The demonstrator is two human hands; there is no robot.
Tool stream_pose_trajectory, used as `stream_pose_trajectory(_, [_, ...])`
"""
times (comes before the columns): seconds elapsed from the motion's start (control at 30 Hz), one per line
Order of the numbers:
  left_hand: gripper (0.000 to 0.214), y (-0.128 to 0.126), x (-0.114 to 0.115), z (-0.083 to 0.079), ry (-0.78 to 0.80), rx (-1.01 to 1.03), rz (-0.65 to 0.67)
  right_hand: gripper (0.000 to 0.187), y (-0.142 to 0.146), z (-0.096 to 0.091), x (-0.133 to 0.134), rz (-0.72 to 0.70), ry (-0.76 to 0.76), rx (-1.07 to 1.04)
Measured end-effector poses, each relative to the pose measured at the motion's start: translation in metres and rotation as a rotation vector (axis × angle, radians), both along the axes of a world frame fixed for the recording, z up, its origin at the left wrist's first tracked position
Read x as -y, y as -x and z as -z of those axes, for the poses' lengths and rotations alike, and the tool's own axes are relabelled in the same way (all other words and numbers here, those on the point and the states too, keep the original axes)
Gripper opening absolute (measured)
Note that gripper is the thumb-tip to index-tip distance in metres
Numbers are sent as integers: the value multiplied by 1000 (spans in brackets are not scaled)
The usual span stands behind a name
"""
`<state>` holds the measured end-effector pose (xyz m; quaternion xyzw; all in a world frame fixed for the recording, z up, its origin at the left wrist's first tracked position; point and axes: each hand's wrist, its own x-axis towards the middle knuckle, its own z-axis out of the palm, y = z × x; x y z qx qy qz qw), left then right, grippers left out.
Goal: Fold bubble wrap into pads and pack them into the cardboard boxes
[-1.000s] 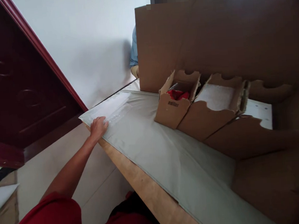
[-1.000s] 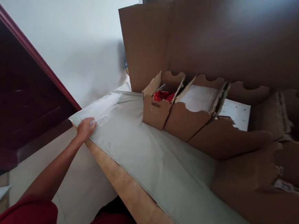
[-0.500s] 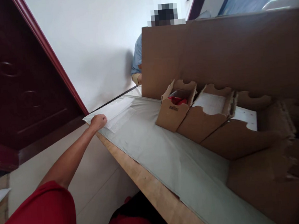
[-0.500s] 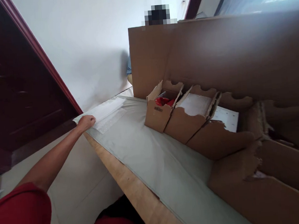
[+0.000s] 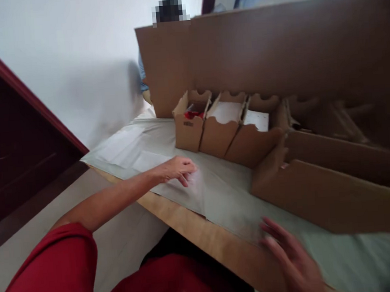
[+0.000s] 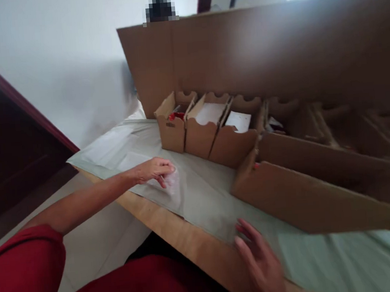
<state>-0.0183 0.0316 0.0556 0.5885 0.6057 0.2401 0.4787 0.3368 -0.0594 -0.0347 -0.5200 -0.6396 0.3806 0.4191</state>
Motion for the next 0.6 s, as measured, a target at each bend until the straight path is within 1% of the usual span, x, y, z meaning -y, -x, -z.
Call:
stream_pose_trajectory(0.03, [28,-18,3,7,22,111,90,46,9,2,-1,-8,98,-50])
stream_pose_trajectory(0.07, [33,-30,6,12,30,209,165,53,19,5,-4,-14,157,-113])
stream_pose_trajectory(0.1, [37,-36,8,16,9,269,210,58,28,7,-10,-4,183,-159])
stream_pose_trajectory(0.13, [40,-35,11,20,-43,267,221,65,35,9,-16,3,209,-177])
stream_pose_trajectory(0.17, [41,-29,12,24,-125,194,195,71,40,11,-24,20,215,-170])
stream_pose_trajectory(0.23, [38,-6,14,31,-330,-123,92,78,45,17,-38,47,196,-98])
stream_pose_trajectory(0.27, [36,8,14,36,-409,-292,45,78,46,19,-43,55,172,-48])
stream_pose_trajectory(0.3, [34,22,15,41,-461,-440,37,74,46,21,-47,54,140,6])
stream_pose_trajectory(0.33, [32,34,17,47,-485,-536,52,66,46,22,-50,44,103,56])
stream_pose_trajectory(0.4, [30,50,24,61,-485,-625,94,49,47,23,-50,2,33,140])
stream_pose_trajectory(0.5, [33,55,37,79,-498,-666,126,32,48,19,-45,-55,-26,236])
stream_pose_trajectory(0.53, [34,54,42,82,-515,-691,135,29,47,16,-43,-61,-29,252])
stream_pose_trajectory(0.6, [34,49,49,82,-547,-736,150,24,42,10,-38,-45,0,233])
